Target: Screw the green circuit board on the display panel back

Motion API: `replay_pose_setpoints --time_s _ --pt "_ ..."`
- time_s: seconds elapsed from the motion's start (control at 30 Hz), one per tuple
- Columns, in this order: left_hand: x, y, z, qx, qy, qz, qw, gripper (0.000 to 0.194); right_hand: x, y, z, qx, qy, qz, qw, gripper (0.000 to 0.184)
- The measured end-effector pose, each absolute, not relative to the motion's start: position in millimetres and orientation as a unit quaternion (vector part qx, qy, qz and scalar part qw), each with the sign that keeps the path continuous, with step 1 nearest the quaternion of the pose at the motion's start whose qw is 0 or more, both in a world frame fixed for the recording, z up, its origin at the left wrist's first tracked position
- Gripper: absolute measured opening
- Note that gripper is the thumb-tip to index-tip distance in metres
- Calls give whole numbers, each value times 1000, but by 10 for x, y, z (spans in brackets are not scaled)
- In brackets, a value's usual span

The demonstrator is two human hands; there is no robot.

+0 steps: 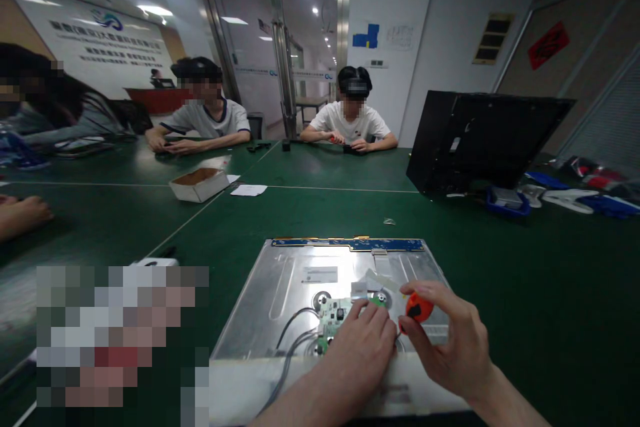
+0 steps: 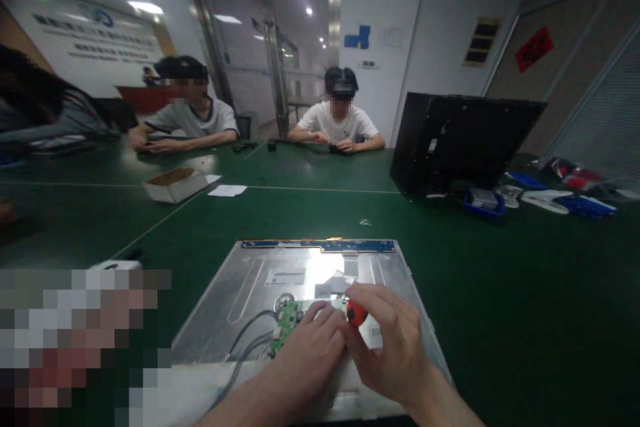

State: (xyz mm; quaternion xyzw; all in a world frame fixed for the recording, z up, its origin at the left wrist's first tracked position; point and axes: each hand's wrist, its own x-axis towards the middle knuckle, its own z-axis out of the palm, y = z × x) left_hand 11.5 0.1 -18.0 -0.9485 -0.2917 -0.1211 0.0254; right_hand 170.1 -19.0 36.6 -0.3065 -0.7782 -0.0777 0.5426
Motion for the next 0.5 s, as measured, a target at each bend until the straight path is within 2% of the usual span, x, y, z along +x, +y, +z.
replay_pose_setpoints --time_s 0.5 --pt "112 -27 -189 -945 -300 -131 26 11 1692 -197 398 -307 -773 -83 548 44"
